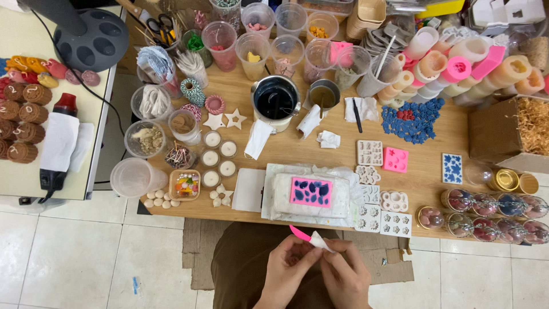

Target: The person cleans out pink silicone candle molds using a white tool and a small brush to remove debris before dipping a cloth into dark wax in a pot.

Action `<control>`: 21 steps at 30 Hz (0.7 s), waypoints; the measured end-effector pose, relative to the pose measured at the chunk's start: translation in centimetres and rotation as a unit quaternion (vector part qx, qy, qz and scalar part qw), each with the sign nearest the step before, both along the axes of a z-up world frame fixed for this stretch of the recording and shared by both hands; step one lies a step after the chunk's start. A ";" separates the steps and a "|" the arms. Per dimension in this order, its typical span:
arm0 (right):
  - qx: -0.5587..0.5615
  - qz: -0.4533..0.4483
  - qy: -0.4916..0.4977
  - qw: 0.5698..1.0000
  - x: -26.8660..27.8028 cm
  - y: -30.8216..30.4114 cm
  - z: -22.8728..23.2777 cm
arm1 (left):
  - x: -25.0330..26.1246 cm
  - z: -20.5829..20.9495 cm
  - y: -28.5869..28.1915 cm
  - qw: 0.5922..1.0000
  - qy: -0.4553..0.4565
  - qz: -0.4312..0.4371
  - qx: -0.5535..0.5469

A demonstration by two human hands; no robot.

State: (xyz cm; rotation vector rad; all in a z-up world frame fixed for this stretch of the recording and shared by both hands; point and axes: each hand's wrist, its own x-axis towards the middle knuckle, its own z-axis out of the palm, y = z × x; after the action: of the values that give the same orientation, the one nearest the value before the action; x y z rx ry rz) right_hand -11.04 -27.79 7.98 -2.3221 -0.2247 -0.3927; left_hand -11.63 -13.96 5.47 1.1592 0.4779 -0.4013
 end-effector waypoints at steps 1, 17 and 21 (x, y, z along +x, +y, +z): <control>-0.019 0.007 -0.013 1.000 0.2 0.0 0.2 | 0.2 0.2 0.1 1.000 0.007 0.008 -0.001; 0.132 0.082 0.335 0.929 1.5 -1.3 1.6 | 3.2 2.2 2.2 0.960 -0.218 -0.037 0.169; 0.030 0.035 0.359 0.932 1.9 -1.8 1.4 | 2.9 1.7 2.1 0.981 -0.133 -0.066 0.121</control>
State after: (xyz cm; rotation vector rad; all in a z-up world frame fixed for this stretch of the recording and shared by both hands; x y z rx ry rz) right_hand -9.11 -29.55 9.34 -2.2277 0.0660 0.4850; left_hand -8.68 -11.88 7.12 1.4636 0.2201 -0.3017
